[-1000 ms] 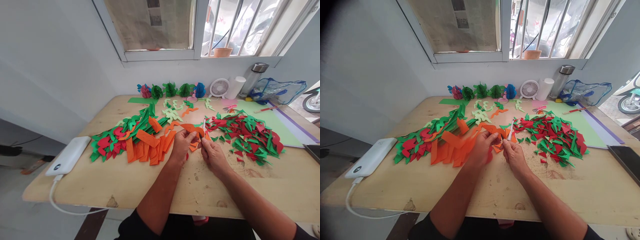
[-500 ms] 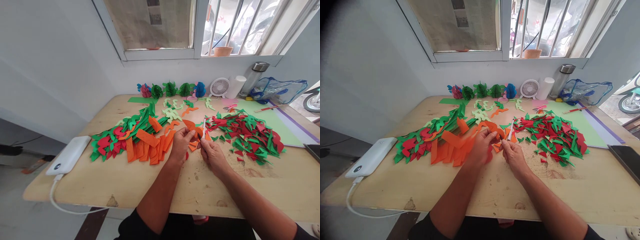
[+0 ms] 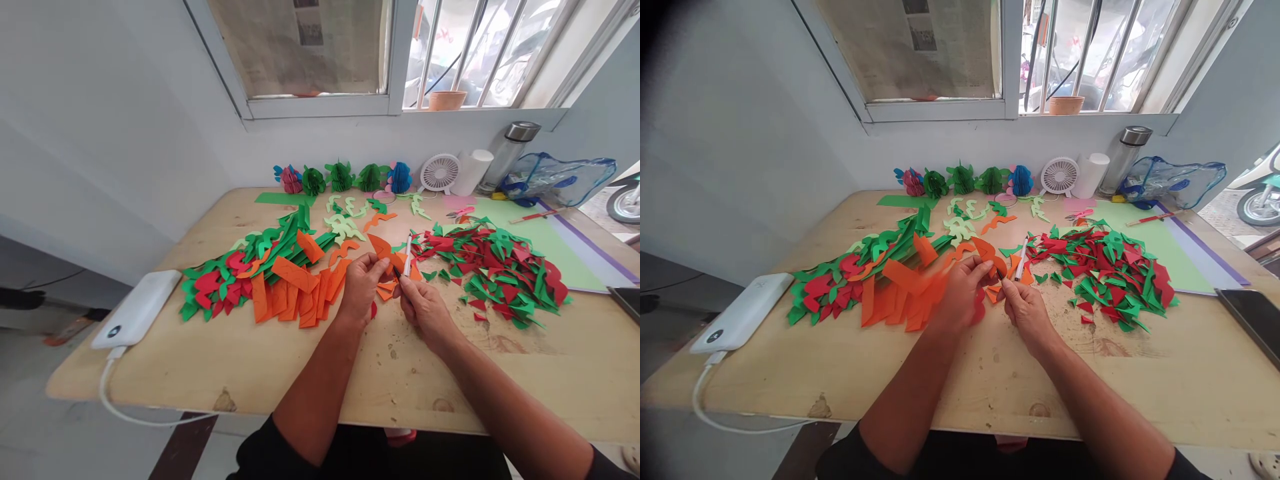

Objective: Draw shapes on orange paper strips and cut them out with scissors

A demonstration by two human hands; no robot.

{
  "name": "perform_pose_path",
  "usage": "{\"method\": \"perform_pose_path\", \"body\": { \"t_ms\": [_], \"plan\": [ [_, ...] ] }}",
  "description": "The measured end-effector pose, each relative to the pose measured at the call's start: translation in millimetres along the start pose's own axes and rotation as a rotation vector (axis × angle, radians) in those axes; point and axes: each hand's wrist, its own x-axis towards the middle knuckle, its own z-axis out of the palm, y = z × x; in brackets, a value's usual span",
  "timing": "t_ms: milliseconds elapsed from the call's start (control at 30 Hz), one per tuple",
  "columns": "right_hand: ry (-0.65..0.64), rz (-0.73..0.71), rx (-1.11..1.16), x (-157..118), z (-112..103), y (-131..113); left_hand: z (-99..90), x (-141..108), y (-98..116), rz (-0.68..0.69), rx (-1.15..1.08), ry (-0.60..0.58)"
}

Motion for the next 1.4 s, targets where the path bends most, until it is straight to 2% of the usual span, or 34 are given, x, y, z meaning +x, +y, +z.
{"method": "perform_pose_path", "body": {
  "t_ms": [767,1400],
  "plan": [
    [-0.001,-0.002,0.024,0.5,0.3,-0.2,-0.9,0.4,0.5,0.011,0.037,-0.041],
    [-0.038,0.015,-0.029,-0.2,0.0,0.6,-2.3,1.6,-1.0,0.024,-0.033,-0.01]
  ]
}}
